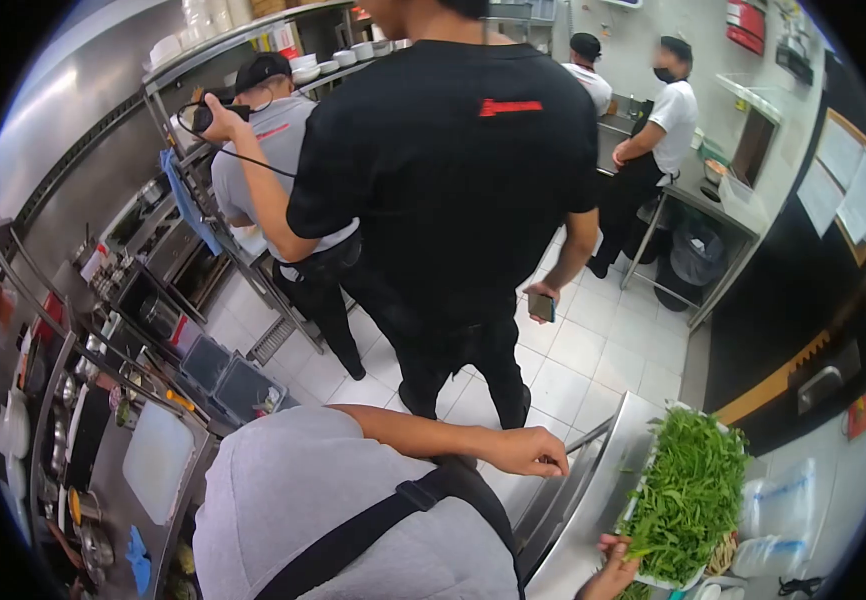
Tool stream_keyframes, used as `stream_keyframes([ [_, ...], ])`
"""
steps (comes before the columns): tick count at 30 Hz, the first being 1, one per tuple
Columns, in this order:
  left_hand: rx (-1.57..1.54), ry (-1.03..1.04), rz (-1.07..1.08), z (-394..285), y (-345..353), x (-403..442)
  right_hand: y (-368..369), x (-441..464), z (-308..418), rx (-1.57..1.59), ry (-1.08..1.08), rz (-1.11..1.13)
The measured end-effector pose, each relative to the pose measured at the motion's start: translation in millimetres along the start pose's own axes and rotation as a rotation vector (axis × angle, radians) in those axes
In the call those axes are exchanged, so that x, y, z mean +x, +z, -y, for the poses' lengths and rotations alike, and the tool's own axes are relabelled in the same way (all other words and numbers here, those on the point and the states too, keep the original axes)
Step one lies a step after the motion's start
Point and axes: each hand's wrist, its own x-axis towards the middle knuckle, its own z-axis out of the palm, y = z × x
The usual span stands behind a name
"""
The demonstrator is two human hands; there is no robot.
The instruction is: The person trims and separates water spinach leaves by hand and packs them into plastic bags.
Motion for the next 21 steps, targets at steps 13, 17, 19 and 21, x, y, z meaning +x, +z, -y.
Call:
stream_keyframes([
  [13,-0.160,-0.069,0.137,118,-139,-237,349,-49,-63,-0.212,0.271,0.329],
  [17,-0.180,-0.153,0.194,134,-170,-280,386,-76,-76,-0.249,0.358,0.388],
  [19,-0.224,-0.199,0.205,135,-180,-291,382,-97,-90,-0.181,0.421,0.296],
  [21,-0.269,-0.248,0.181,132,-190,-297,369,-110,-98,-0.183,0.474,0.224],
])
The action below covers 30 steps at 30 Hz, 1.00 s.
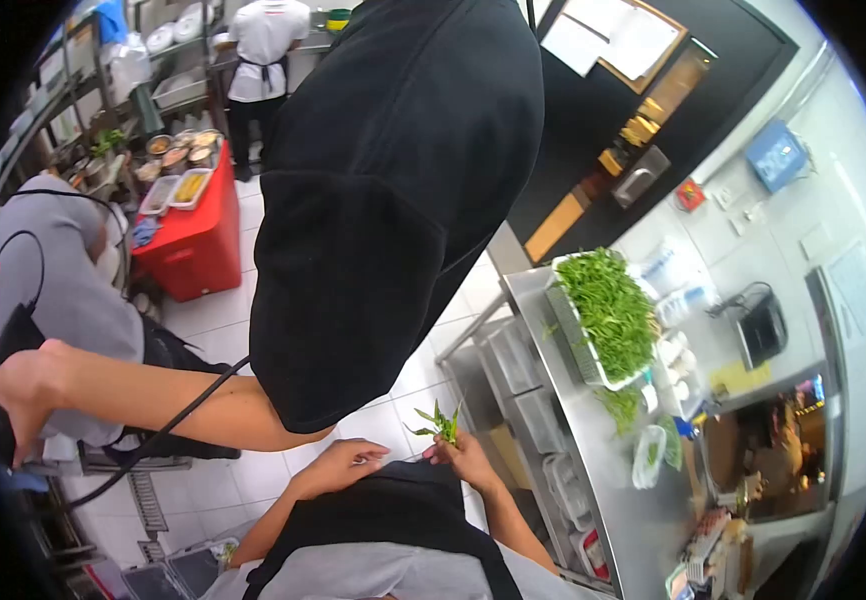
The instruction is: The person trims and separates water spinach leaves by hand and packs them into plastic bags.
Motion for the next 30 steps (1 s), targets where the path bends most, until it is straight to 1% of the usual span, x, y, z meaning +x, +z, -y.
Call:
stream_keyframes([
  [2,-0.078,-0.049,-0.065,4,-4,-10,-4,-9,-9,-0.025,0.061,-0.016],
  [6,-0.075,-0.092,-0.117,20,-16,-14,-11,-21,-24,0.029,0.127,-0.051],
  [9,-0.129,-0.043,-0.141,39,-19,-16,-14,-36,-45,0.064,0.144,-0.124],
  [10,-0.151,-0.081,-0.141,37,-20,-18,-19,-41,-57,0.042,0.182,-0.172],
  [13,-0.059,-0.086,-0.117,89,-7,-14,-42,-54,-91,-0.033,0.302,-0.316],
  [15,-0.063,-0.098,-0.165,83,-9,-18,-64,-67,-127,-0.022,0.342,-0.409],
  [16,-0.068,-0.103,-0.189,80,-9,-19,-66,-75,-135,0.031,0.349,-0.477],
  [17,0.041,-0.031,-0.195,88,-9,-20,-68,-82,-142,0.082,0.354,-0.547],
  [19,0.260,0.119,-0.206,107,-8,-15,-74,-97,-154,0.033,0.418,-0.598],
  [20,0.297,0.143,-0.217,115,-6,-14,-78,-102,-160,0.007,0.444,-0.625],
  [23,0.295,0.130,-0.228,125,-7,-16,-88,-120,-185,-0.116,0.516,-0.587],
  [25,0.268,0.106,-0.236,128,-7,-18,-84,-126,-185,-0.192,0.596,-0.578],
  [26,0.257,0.103,-0.240,129,-7,-18,-84,-129,-184,-0.231,0.635,-0.575],
  [29,0.195,0.116,-0.250,137,-4,-14,-74,-132,-166,-0.209,0.681,-0.567],
  [30,0.151,0.118,-0.253,138,-2,-9,-67,-130,-149,-0.265,0.669,-0.540],
])
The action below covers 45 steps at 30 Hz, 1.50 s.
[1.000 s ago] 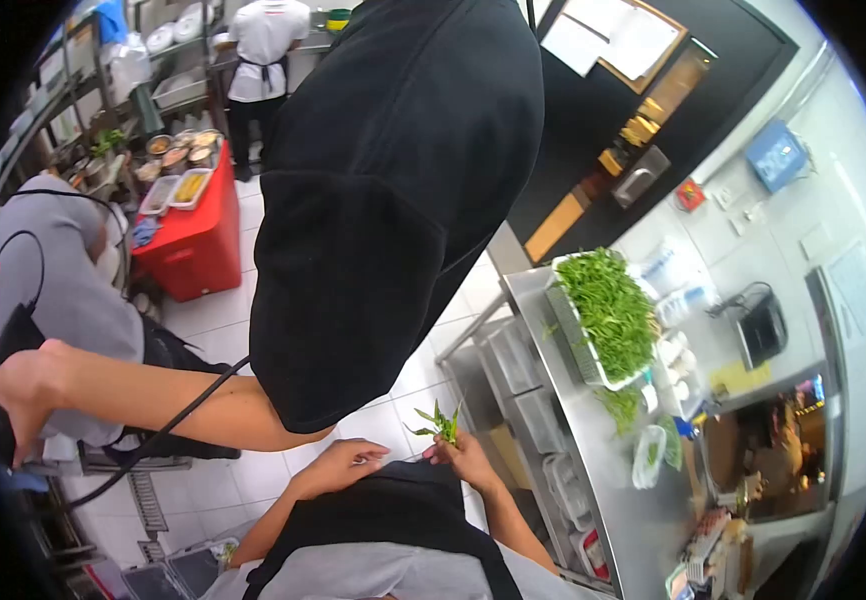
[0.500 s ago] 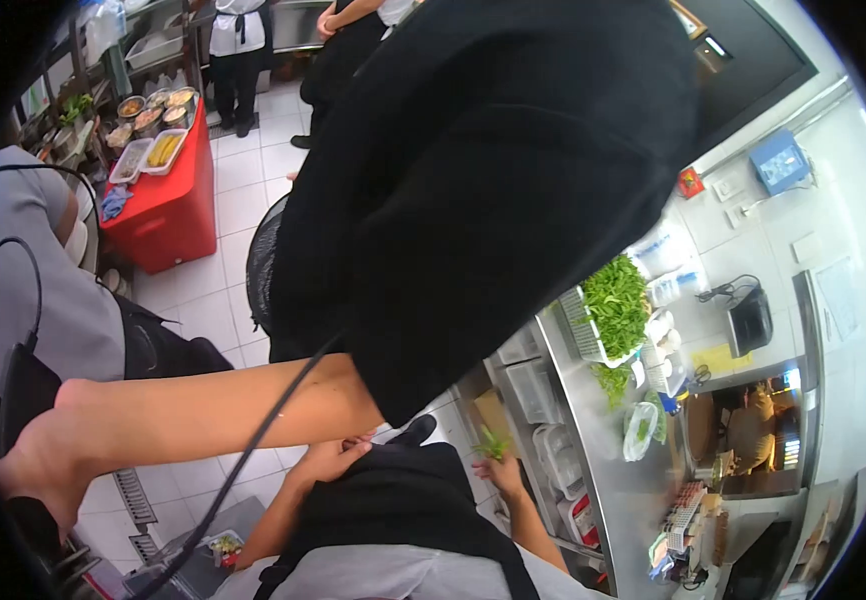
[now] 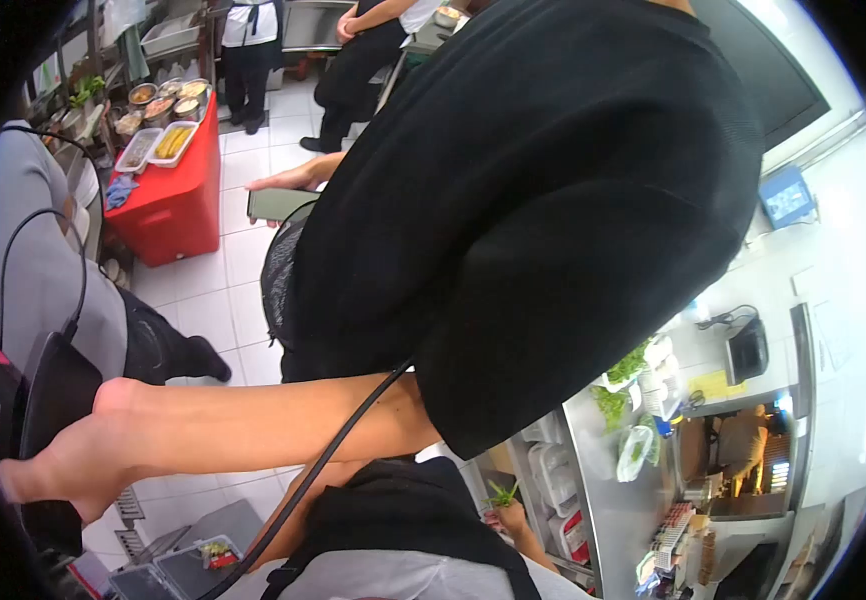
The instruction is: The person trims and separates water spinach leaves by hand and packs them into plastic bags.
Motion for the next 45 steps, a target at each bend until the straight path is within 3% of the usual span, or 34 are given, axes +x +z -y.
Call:
stream_keyframes([
  [6,-0.435,-0.131,0.093,-59,-30,24,-6,-2,4,0.025,-0.013,0.015],
  [10,-0.488,-0.213,0.137,-68,-31,31,-13,19,-16,0.135,-0.018,-0.035],
  [12,-0.482,-0.180,0.150,-74,-26,41,-21,48,-34,0.178,-0.174,-0.054],
  [13,-0.473,-0.173,0.186,-79,-23,43,-20,43,-23,0.423,-0.331,-0.012],
  [15,-0.329,-0.138,0.230,-95,-21,61,-21,62,4,0.219,-0.336,-0.129],
  [16,-0.377,-0.146,0.255,-99,-14,67,-18,21,56,0.417,-0.402,-0.097],
  [17,-0.426,-0.152,0.269,-101,-7,76,-22,39,64,0.455,-0.306,-0.115],
  [19,-0.431,-0.169,0.327,-118,2,93,-32,30,111,0.640,-0.364,-0.049],
  [23,-0.362,-0.123,0.342,-144,48,146,-84,47,168,0.899,-0.446,0.078],
  [31,-0.255,-0.027,0.423,-236,169,266,-253,108,200,1.263,-0.853,-0.066],
  [33,-0.185,-0.017,0.355,-240,199,295,-280,108,203,1.307,-0.844,-0.077],
  [37,0.042,-0.021,-0.014,-206,263,386,-311,128,192,1.270,-0.763,0.014],
  [42,0.645,0.168,-0.409,-166,339,459,-318,140,185,1.165,-0.770,0.110],
  [44,0.730,0.039,-0.133,-96,361,499,-317,153,165,1.003,-0.650,-0.028],
  [45,0.692,-0.071,-0.169,-113,363,492,-310,142,166,1.007,-0.618,-0.085],
])
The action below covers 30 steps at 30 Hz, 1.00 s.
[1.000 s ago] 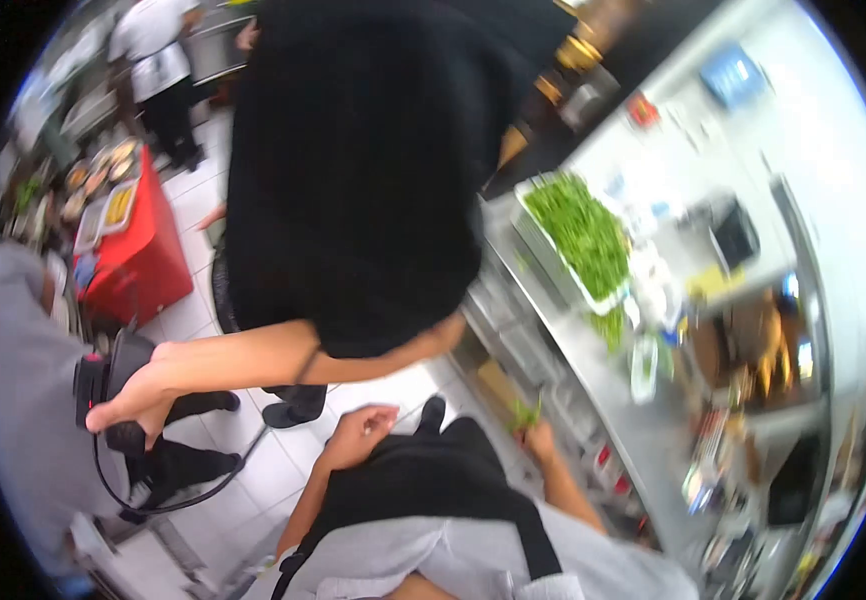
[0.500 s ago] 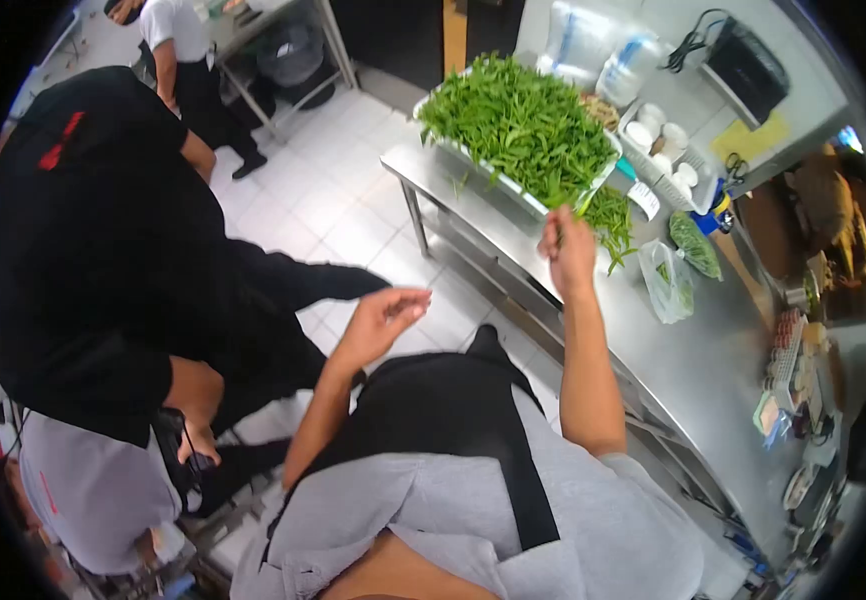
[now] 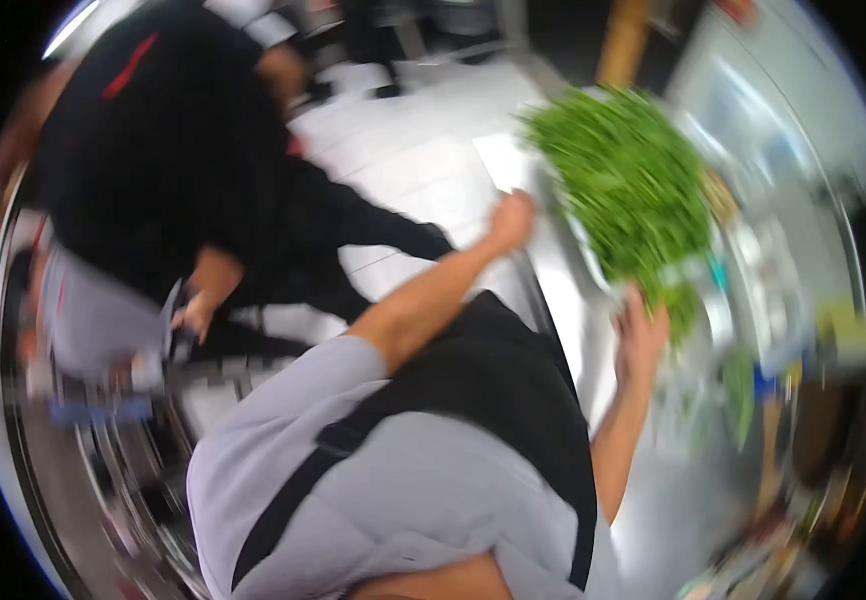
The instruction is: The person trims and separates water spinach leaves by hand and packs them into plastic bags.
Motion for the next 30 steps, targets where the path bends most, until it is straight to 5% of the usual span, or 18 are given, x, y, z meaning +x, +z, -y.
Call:
stream_keyframes([
  [1,0.100,0.083,-0.199,17,32,-3,-12,5,-15,0.043,0.002,0.057],
  [3,-0.023,0.072,-0.030,10,9,-23,-24,9,-26,0.071,-0.003,0.260],
  [4,-0.447,-0.098,-0.204,-10,-13,-47,-6,-1,-19,0.104,0.031,0.214],
  [6,-0.593,0.064,-0.301,-46,-55,-90,-6,-11,-18,0.110,0.067,0.397],
  [13,-0.814,0.252,-0.017,-133,-129,-148,36,18,-34,0.131,0.002,0.585],
  [18,-0.908,0.207,-0.020,-155,-133,-146,47,10,-12,0.129,-0.068,0.482],
  [20,-0.952,0.255,-0.172,-151,-98,-129,25,32,-32,0.158,-0.055,0.457],
  [27,-1.190,0.150,0.195,-174,-144,-138,24,12,3,0.109,-0.089,0.441],
  [30,-1.053,0.186,0.128,-168,-153,-138,29,16,-4,0.090,-0.106,0.446],
])
